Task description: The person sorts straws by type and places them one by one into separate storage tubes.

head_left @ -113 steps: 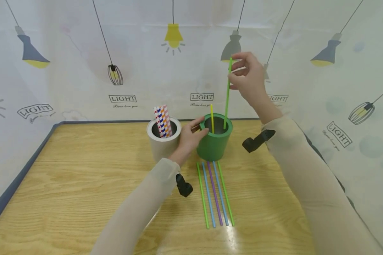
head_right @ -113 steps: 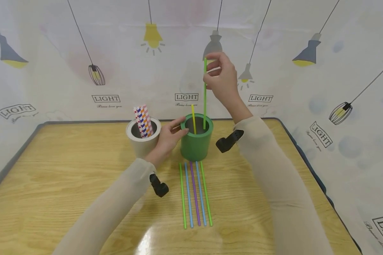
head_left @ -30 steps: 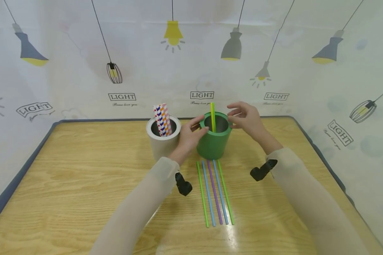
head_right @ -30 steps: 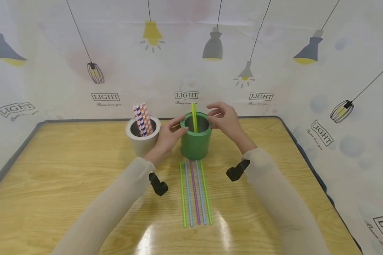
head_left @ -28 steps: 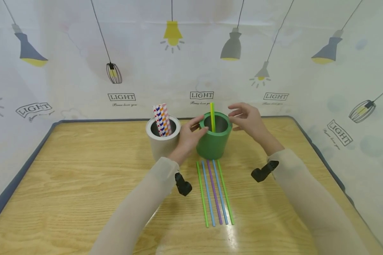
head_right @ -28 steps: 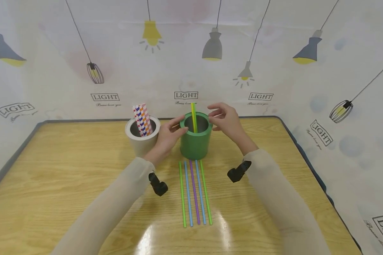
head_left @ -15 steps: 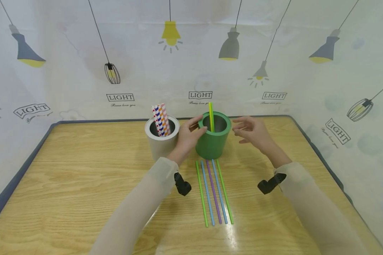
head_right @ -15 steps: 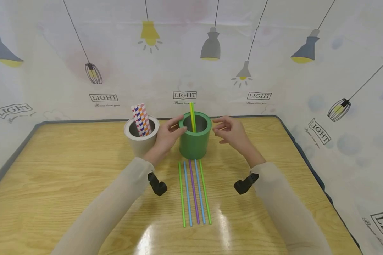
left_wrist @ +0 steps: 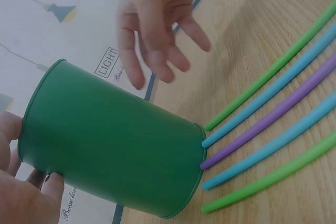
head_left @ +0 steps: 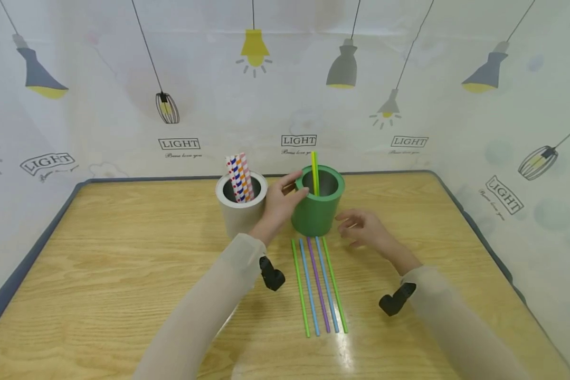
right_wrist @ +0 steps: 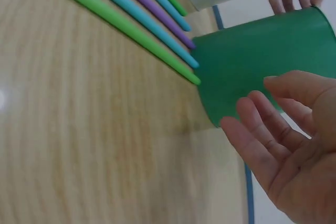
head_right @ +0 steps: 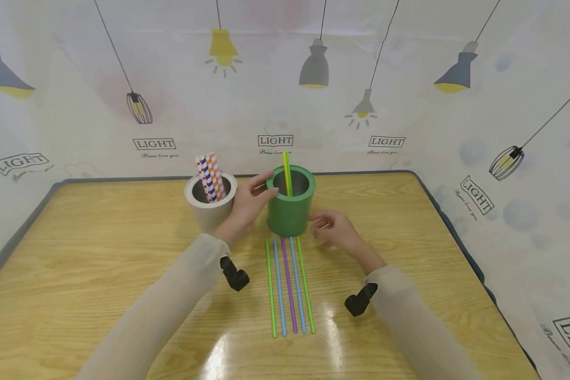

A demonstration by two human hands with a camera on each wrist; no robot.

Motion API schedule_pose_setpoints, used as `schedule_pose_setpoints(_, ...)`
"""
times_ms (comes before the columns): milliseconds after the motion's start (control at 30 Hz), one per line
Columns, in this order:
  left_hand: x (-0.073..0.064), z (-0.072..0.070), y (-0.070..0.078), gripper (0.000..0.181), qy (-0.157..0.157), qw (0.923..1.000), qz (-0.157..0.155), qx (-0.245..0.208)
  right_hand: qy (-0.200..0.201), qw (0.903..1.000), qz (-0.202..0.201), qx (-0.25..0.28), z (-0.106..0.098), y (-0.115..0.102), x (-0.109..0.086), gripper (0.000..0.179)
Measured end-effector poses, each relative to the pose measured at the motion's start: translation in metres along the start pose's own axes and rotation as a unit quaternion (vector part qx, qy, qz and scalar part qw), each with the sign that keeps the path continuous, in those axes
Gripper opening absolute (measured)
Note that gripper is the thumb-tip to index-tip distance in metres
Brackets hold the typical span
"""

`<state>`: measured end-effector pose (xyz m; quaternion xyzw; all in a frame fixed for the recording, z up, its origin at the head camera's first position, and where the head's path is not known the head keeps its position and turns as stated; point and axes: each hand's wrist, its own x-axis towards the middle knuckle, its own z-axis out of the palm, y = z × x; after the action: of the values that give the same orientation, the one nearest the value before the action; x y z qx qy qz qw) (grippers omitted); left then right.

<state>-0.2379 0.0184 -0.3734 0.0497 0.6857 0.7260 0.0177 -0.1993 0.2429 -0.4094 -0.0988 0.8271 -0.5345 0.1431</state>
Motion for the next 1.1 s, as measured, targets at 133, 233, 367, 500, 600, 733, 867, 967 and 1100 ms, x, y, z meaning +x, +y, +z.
schedule_pose_setpoints(133, 0.001, 0.001, 0.000, 0.045, 0.002, 1.0000, 0.001, -0.006, -0.010, 0.9996, 0.022, -0.015, 0.012, 0.008, 0.000, 0.034)
schedule_pose_setpoints(233, 0.001, 0.001, 0.000, 0.045, 0.005, 1.0000, 0.000, -0.005, -0.014, 0.9989, 0.039, -0.022, 0.020, 0.011, 0.001, 0.033)
schedule_pose_setpoints(367, 0.001, 0.002, 0.001, 0.046, 0.005, 1.0000, 0.003, -0.005, -0.019, 0.9985, 0.049, -0.014, 0.029, 0.013, 0.001, 0.034)
schedule_pose_setpoints(500, 0.001, 0.002, 0.001, 0.046, 0.003, 1.0000, 0.006, -0.007, -0.006, 0.9983, 0.056, -0.012, 0.035, 0.010, 0.001, 0.036)
schedule_pose_setpoints(600, 0.002, 0.002, 0.001, 0.046, 0.000, 1.0000, 0.004, -0.006, 0.006, 0.9973, 0.069, -0.025, 0.038, 0.008, 0.002, 0.038)
schedule_pose_setpoints(733, 0.001, 0.001, 0.001, 0.046, -0.001, 1.0000, 0.002, -0.003, 0.018, 0.9956, 0.083, -0.040, 0.042, 0.009, 0.004, 0.038)
schedule_pose_setpoints(867, 0.001, 0.002, 0.002, 0.045, 0.003, 1.0000, 0.002, -0.003, 0.023, 0.9951, 0.086, -0.044, 0.044, 0.011, 0.006, 0.039)
schedule_pose_setpoints(967, 0.001, 0.001, 0.002, 0.046, 0.004, 1.0000, 0.001, -0.003, 0.024, 0.9950, 0.084, -0.049, 0.045, 0.012, 0.006, 0.039)
schedule_pose_setpoints(1100, 0.000, 0.000, 0.003, 0.045, 0.010, 0.9999, -0.003, -0.001, 0.027, 0.9947, 0.082, -0.056, 0.046, 0.011, 0.008, 0.038)
